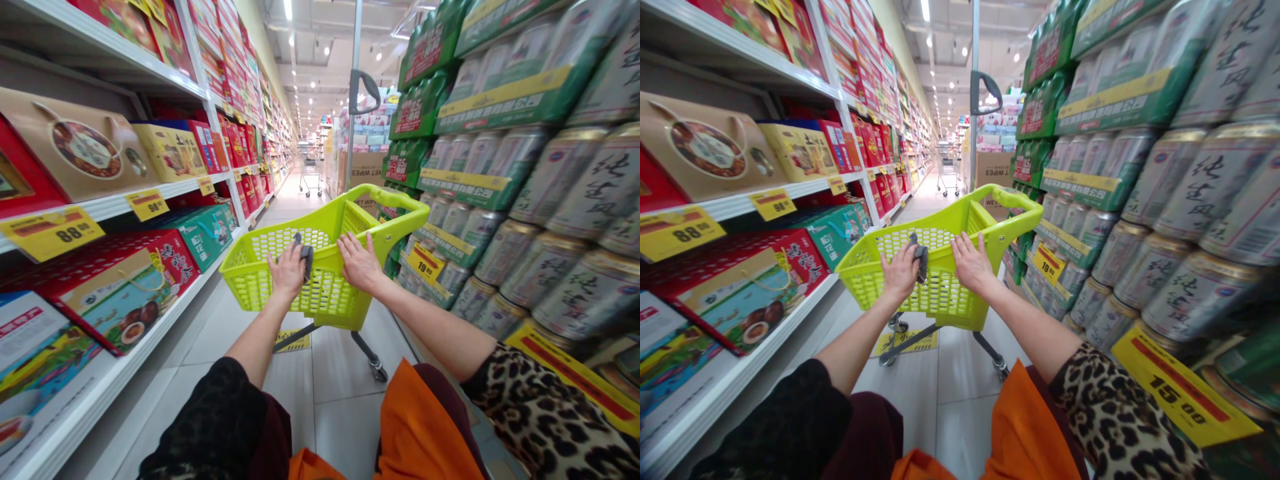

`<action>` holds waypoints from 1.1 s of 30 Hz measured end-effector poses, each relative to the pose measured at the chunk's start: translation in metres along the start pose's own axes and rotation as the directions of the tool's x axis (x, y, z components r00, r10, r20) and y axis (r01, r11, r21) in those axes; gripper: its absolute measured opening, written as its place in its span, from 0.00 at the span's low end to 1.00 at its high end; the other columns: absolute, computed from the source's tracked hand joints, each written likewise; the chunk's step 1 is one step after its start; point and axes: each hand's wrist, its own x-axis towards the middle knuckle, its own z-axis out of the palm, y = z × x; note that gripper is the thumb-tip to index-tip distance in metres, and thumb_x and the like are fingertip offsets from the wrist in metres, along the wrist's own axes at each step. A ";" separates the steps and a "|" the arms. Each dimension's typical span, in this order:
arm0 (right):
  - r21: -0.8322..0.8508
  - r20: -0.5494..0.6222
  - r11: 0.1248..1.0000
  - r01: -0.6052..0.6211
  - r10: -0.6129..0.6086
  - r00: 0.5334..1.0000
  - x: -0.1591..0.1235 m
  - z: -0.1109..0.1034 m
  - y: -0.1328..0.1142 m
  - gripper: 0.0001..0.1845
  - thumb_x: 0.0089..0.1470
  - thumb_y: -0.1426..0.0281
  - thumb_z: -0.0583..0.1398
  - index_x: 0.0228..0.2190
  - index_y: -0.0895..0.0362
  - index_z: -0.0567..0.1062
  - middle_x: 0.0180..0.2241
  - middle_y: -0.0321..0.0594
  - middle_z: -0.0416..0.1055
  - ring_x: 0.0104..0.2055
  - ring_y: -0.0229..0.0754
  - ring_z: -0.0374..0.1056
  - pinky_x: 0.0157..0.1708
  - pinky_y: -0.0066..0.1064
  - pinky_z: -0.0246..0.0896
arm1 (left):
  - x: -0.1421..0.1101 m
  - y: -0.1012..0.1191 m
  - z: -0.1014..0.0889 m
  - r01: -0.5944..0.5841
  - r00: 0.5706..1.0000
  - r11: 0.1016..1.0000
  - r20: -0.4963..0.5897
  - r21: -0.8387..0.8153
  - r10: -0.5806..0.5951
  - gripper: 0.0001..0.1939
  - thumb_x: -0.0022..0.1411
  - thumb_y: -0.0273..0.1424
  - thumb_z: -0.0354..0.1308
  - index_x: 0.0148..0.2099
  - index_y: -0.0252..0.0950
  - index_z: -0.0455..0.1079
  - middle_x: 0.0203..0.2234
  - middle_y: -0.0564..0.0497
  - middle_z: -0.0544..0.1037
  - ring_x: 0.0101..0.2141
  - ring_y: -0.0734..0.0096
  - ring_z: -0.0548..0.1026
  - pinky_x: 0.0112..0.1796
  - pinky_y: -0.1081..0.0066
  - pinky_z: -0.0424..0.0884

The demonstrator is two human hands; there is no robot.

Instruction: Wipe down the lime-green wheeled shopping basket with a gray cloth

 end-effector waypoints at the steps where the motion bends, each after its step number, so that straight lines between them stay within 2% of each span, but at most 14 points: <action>1: 0.004 -0.003 1.000 -0.002 0.002 1.000 0.000 -0.001 0.001 0.33 0.50 0.72 0.51 0.58 0.71 0.57 0.60 0.56 0.53 0.63 0.56 0.44 0.59 0.59 0.21 | 0.000 -0.005 -0.001 0.038 0.999 0.999 -0.006 0.000 -0.038 0.20 0.63 0.32 0.45 0.57 0.39 0.62 0.58 0.42 0.63 0.53 0.56 0.66 0.58 0.44 0.41; 4: 0.026 -0.016 1.000 0.003 -0.002 1.000 -0.001 -0.001 0.002 0.33 0.50 0.72 0.51 0.58 0.71 0.57 0.60 0.56 0.53 0.63 0.56 0.44 0.59 0.59 0.21 | 0.002 -0.006 -0.002 0.081 0.997 0.997 -0.012 -0.013 -0.082 0.20 0.62 0.31 0.45 0.56 0.36 0.62 0.57 0.40 0.64 0.54 0.54 0.65 0.57 0.44 0.43; 8: 0.067 -0.061 0.997 0.028 -0.024 0.998 0.000 0.000 -0.002 0.33 0.51 0.71 0.51 0.58 0.70 0.56 0.61 0.56 0.51 0.63 0.54 0.43 0.59 0.57 0.22 | 0.008 0.028 0.004 -0.074 0.997 0.990 0.028 -0.118 0.077 0.22 0.60 0.28 0.47 0.57 0.35 0.60 0.58 0.40 0.62 0.57 0.58 0.61 0.59 0.48 0.44; 12: 0.089 -0.129 0.994 0.063 -0.051 0.990 0.003 -0.001 -0.002 0.36 0.51 0.67 0.52 0.59 0.68 0.53 0.62 0.55 0.46 0.64 0.54 0.40 0.59 0.57 0.23 | 0.016 0.053 0.014 -0.175 0.981 0.922 0.016 -0.345 0.192 0.29 0.57 0.28 0.50 0.61 0.32 0.53 0.60 0.39 0.59 0.59 0.58 0.57 0.58 0.52 0.49; 15: 0.099 -0.129 0.992 0.084 -0.071 0.989 0.010 -0.002 0.000 0.39 0.50 0.63 0.55 0.60 0.64 0.52 0.63 0.54 0.45 0.64 0.56 0.40 0.58 0.58 0.24 | 0.017 0.050 0.018 -0.188 0.975 0.838 0.002 -0.512 0.220 0.35 0.54 0.27 0.53 0.63 0.30 0.48 0.59 0.36 0.60 0.59 0.57 0.59 0.57 0.55 0.53; 18: 0.110 -0.113 0.991 0.075 -0.063 0.992 0.021 -0.002 -0.003 0.38 0.50 0.64 0.56 0.60 0.61 0.53 0.62 0.53 0.48 0.62 0.56 0.45 0.58 0.58 0.27 | 0.012 0.041 0.015 -0.131 0.986 0.781 0.000 -0.611 0.166 0.39 0.51 0.25 0.54 0.64 0.32 0.46 0.59 0.38 0.59 0.58 0.57 0.60 0.56 0.57 0.57; 22: 0.115 -0.104 0.993 0.010 0.002 0.995 0.035 0.003 -0.011 0.26 0.56 0.71 0.51 0.57 0.60 0.59 0.53 0.52 0.63 0.53 0.50 0.58 0.58 0.54 0.33 | 0.002 0.036 0.006 -0.092 0.992 0.724 -0.003 -0.683 0.122 0.41 0.50 0.23 0.54 0.65 0.37 0.45 0.60 0.43 0.59 0.58 0.60 0.61 0.56 0.61 0.59; 26: 0.159 -0.129 0.987 0.004 0.017 0.991 0.041 0.006 -0.013 0.16 0.57 0.72 0.51 0.46 0.59 0.70 0.45 0.50 0.68 0.47 0.48 0.61 0.52 0.44 0.49 | -0.005 0.040 -0.005 -0.067 0.997 0.646 -0.021 -0.760 0.079 0.37 0.49 0.25 0.57 0.62 0.36 0.52 0.57 0.43 0.65 0.56 0.61 0.63 0.57 0.60 0.57; 28: 0.223 -0.153 0.975 0.007 0.027 0.988 0.042 0.005 -0.014 0.16 0.57 0.72 0.52 0.46 0.60 0.70 0.44 0.50 0.68 0.46 0.47 0.62 0.47 0.37 0.55 | -0.006 0.044 -0.009 -0.019 0.999 0.566 -0.035 -0.824 -0.016 0.34 0.49 0.27 0.59 0.58 0.37 0.57 0.55 0.44 0.67 0.55 0.61 0.64 0.57 0.60 0.56; 30: 0.287 -0.162 0.958 0.015 0.033 0.986 0.041 0.002 -0.016 0.18 0.54 0.73 0.53 0.47 0.62 0.69 0.43 0.49 0.68 0.44 0.46 0.63 0.43 0.34 0.57 | -0.004 0.049 -0.012 0.080 0.983 0.414 0.002 -0.907 -0.184 0.31 0.47 0.28 0.62 0.55 0.37 0.61 0.54 0.45 0.68 0.55 0.62 0.64 0.57 0.62 0.56; 32: 0.316 -0.158 0.948 0.019 0.033 0.987 0.039 -0.002 -0.019 0.19 0.52 0.72 0.55 0.47 0.62 0.68 0.42 0.49 0.69 0.42 0.46 0.64 0.42 0.33 0.57 | -0.002 0.053 -0.014 0.222 0.929 0.140 0.166 -0.965 -0.331 0.28 0.46 0.31 0.64 0.51 0.37 0.64 0.50 0.46 0.70 0.53 0.63 0.66 0.55 0.64 0.59; 33: 0.316 -0.153 0.949 0.013 0.037 0.987 0.038 -0.004 -0.022 0.19 0.52 0.71 0.56 0.46 0.63 0.68 0.41 0.49 0.69 0.42 0.46 0.64 0.41 0.33 0.57 | 0.000 0.055 -0.015 0.286 0.896 -0.026 0.277 -0.958 -0.347 0.26 0.46 0.33 0.64 0.49 0.36 0.65 0.47 0.47 0.72 0.51 0.63 0.68 0.53 0.64 0.61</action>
